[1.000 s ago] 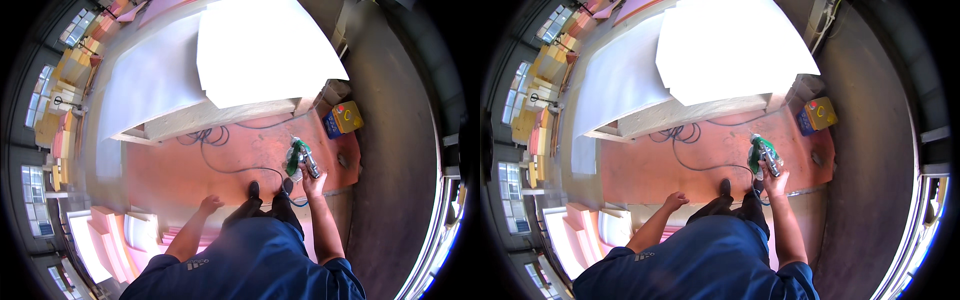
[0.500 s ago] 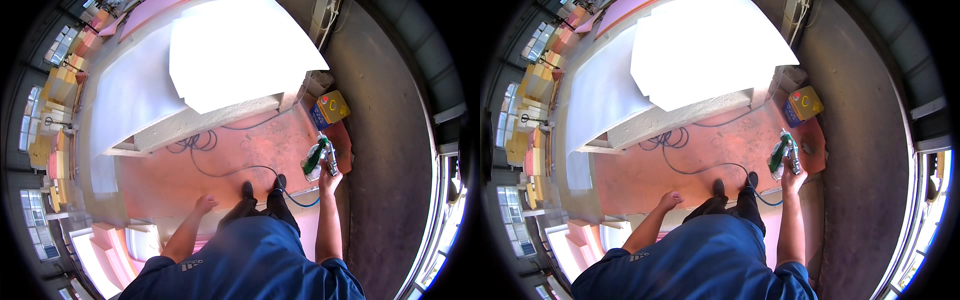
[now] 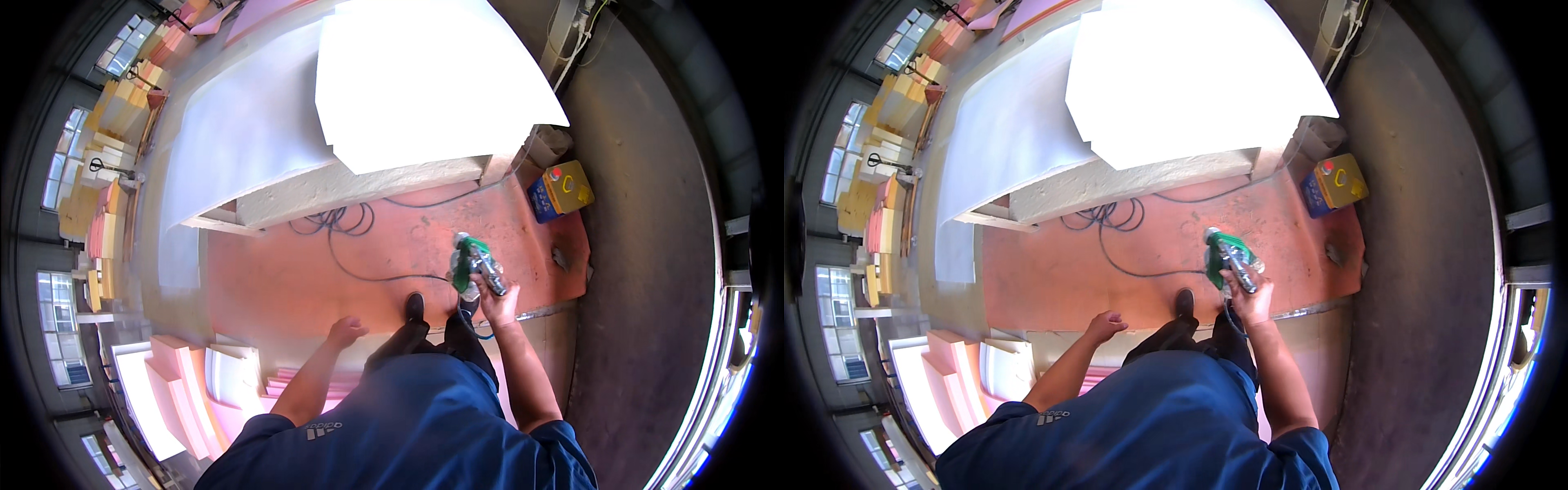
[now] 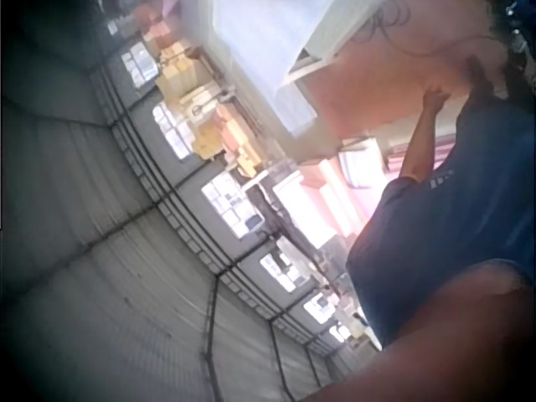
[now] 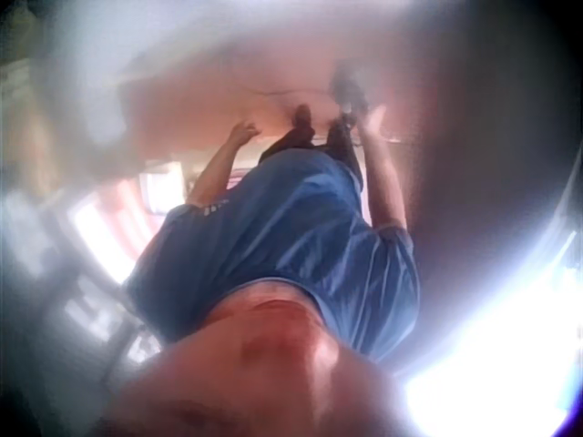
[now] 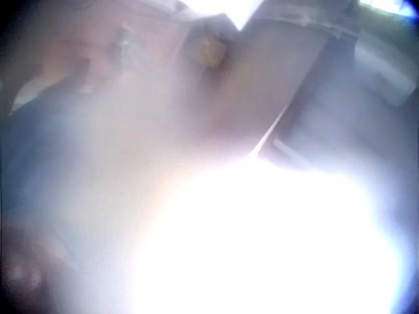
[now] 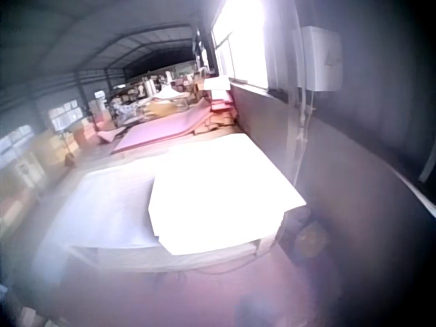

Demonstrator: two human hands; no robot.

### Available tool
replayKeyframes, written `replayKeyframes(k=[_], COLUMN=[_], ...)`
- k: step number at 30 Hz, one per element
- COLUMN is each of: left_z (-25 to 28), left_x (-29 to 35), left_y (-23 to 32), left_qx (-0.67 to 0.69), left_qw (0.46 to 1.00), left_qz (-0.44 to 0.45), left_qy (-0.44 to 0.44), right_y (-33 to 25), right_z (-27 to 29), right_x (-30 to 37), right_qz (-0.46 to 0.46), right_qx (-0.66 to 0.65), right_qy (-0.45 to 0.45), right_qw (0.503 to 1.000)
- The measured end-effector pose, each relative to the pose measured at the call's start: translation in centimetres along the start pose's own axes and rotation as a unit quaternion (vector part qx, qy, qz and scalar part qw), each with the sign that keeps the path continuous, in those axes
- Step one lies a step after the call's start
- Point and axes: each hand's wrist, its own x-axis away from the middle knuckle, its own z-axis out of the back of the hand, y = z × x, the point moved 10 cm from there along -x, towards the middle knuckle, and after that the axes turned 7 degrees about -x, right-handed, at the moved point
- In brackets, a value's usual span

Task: The person handles large white foam sheets in a workshop, moving them to a cutting table. They position the sheets under a vertical guillotine blade and cut them into smaller rectangular pieces. The person then stacks the cut foam pieces on a nearby surface.

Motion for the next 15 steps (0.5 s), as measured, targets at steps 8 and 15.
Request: replayKeyframes(k=[8,15], left_z=[-0.6,-0.2], left_x=[0.9,0.1], left_y=[-0.3,0.2], left_qx=[-0.013,-0.047], left_qw=[1.000,0.999], left_qz=[0.017,-0.001], left_qy=[-0.011,-0.015], right_y=[-1.2,1.3], right_z=[-1.4,4.8], right_x=[-0.4,-0.8], right_qz=[0.004,-0.026], right_qx=[-0.012,0.030], right_qy=[-0.024,0.090], right_qw=[1.000,0.995])
